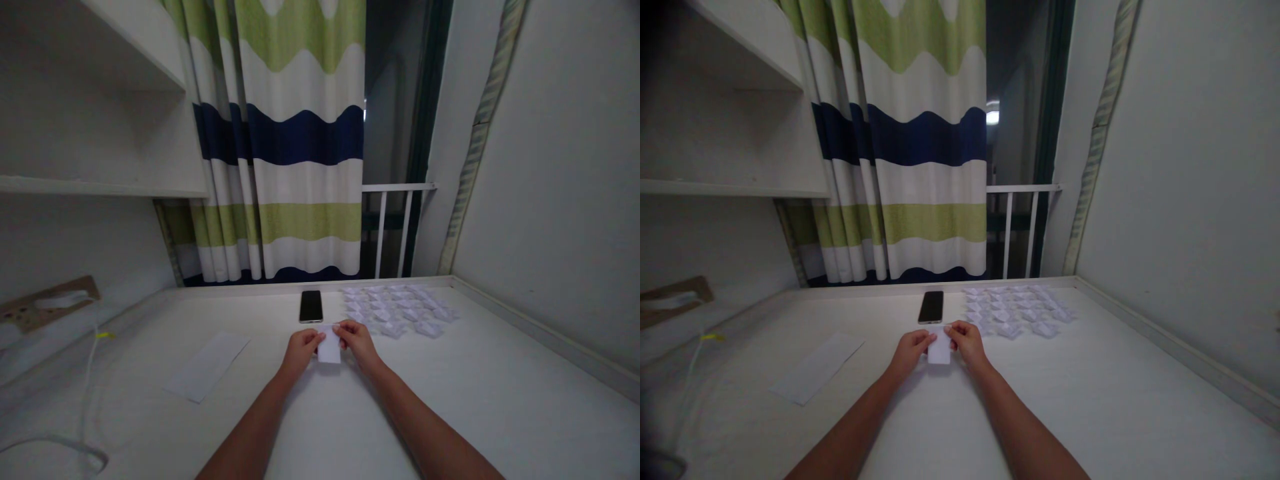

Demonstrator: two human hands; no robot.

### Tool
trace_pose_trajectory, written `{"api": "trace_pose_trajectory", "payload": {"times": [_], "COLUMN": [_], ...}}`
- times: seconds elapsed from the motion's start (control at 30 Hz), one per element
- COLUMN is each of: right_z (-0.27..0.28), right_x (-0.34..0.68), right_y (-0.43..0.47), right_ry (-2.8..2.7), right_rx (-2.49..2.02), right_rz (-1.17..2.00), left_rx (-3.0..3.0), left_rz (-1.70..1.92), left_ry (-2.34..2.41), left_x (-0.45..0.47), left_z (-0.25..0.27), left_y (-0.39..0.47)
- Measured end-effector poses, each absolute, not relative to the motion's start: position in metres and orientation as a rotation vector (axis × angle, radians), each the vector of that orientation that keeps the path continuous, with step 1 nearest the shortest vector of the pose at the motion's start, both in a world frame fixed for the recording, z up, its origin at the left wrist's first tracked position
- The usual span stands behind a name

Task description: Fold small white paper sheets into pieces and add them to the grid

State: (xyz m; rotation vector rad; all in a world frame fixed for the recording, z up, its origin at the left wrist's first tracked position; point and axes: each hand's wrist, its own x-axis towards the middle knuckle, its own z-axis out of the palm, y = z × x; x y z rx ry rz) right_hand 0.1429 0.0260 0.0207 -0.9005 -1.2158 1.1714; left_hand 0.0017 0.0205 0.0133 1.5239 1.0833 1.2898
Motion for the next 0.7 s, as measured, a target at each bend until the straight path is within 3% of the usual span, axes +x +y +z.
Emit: {"api": "trace_pose_trajectory", "payload": {"times": [0.7], "right_z": [0.0202], "right_x": [0.1477], "right_y": [0.0276], "right_ry": [-1.195], "right_rx": [-0.866], "right_rz": [1.124], "left_rx": [1.621], "left_rz": [1.12], "left_ry": [1.022], "left_x": [-0.0018], "left_z": [0.0151], "left_y": [0.021]}}
